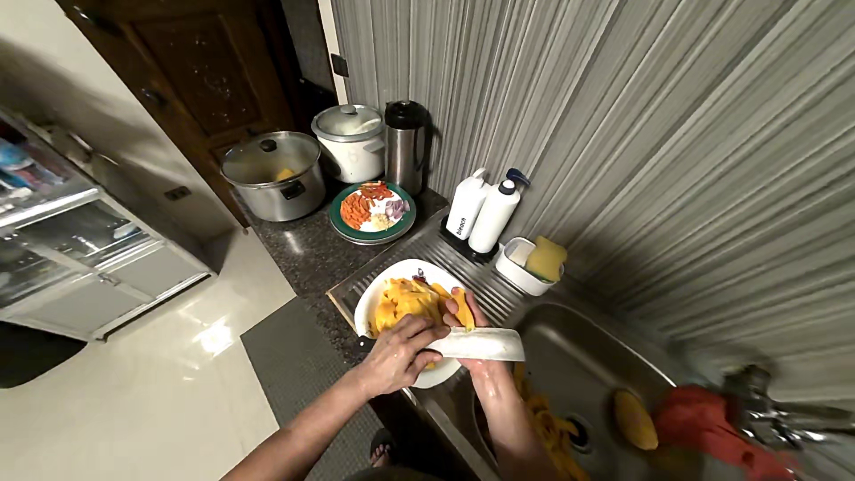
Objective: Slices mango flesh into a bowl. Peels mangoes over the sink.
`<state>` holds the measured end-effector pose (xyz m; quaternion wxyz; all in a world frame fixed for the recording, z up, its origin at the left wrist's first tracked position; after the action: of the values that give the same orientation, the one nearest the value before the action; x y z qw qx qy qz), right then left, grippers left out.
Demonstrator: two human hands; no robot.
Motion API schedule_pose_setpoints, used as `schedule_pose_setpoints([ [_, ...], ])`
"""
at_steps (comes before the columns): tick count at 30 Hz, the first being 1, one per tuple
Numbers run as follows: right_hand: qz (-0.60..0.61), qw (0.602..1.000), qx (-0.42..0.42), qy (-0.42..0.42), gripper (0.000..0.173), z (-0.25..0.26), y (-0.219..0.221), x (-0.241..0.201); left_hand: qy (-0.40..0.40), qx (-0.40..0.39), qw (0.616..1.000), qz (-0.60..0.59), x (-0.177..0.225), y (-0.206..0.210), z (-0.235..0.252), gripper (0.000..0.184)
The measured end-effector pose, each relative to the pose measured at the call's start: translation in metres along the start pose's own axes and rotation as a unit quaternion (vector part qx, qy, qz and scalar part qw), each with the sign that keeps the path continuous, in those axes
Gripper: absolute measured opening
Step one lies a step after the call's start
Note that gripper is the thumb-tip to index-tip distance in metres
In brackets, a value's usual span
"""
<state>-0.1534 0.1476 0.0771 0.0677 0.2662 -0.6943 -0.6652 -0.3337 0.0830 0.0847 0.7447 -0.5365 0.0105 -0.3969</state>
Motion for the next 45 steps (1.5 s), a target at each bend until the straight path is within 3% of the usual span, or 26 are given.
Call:
schedule_pose_setpoints([
  [7,0.016,0.998,-0.028,0.060,0.041,-0.005,0.000,-0.003,0.014,-0.026,1.000,-0.008,-0.006,-0.006,0.008,0.039],
  [15,0.053,0.997,-0.031,0.055,0.045,-0.006,-0.006,-0.006,-0.008,-0.030,1.000,0.000,-0.007,-0.005,0.012,0.039],
  [22,-0.090,0.995,0.044,0.005,0.036,-0.003,-0.002,0.018,-0.044,-0.012,0.999,-0.021,-0.013,-0.005,0.020,0.040],
  [26,-0.113,0.992,0.049,0.002,0.041,0.002,-0.002,0.018,-0.181,-0.144,0.972,-0.034,0.017,-0.042,0.034,0.041],
  [29,-0.154,0.988,0.022,-0.016,0.046,0.000,-0.007,0.013,-0.133,-0.062,0.988,-0.037,-0.022,-0.010,0.012,0.042],
  [31,-0.162,0.987,0.005,-0.011,0.050,-0.002,-0.010,0.014,-0.141,-0.062,0.987,-0.043,-0.034,-0.005,0.007,0.043],
  [33,-0.130,0.990,0.042,0.018,0.053,-0.003,-0.011,0.015,-0.147,-0.064,0.987,-0.033,-0.036,-0.005,0.006,0.043],
  [35,-0.163,0.975,0.144,0.040,0.049,-0.004,-0.005,0.015,-0.154,-0.057,0.986,0.006,-0.039,-0.014,0.005,0.044],
  [37,-0.288,0.936,0.200,0.020,0.039,-0.004,-0.006,0.008,-0.156,-0.032,0.984,0.085,-0.044,-0.029,0.004,0.042],
  [38,-0.389,0.899,0.203,-0.011,0.031,-0.004,-0.007,0.002,-0.147,-0.011,0.980,0.136,-0.048,-0.038,0.004,0.040],
  [39,-0.503,0.840,0.197,-0.038,0.033,-0.002,-0.008,-0.006,-0.132,0.005,0.973,0.188,-0.052,-0.046,0.002,0.036],
  [42,-0.761,0.632,0.142,-0.036,0.074,0.018,-0.008,-0.023,-0.046,0.013,0.947,0.318,-0.062,-0.061,0.000,0.035],
  [44,-0.871,0.478,0.111,-0.005,0.084,0.037,0.004,-0.023,0.003,0.008,0.932,0.363,-0.063,-0.072,0.003,0.037],
  [45,-0.900,0.426,0.089,0.011,0.087,0.046,0.007,-0.022,0.016,0.010,0.927,0.375,-0.063,-0.078,0.005,0.037],
])
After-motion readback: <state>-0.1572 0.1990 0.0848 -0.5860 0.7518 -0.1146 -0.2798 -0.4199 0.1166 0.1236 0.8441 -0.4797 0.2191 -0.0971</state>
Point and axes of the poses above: each hand's wrist, its own z-axis towards the middle knuckle, its own y-axis out of the palm, x = y × z, the point moved 1 cm from there along z, towards the middle knuckle, and after that the axes turned 7 degrees about z, right-handed, at the moved point
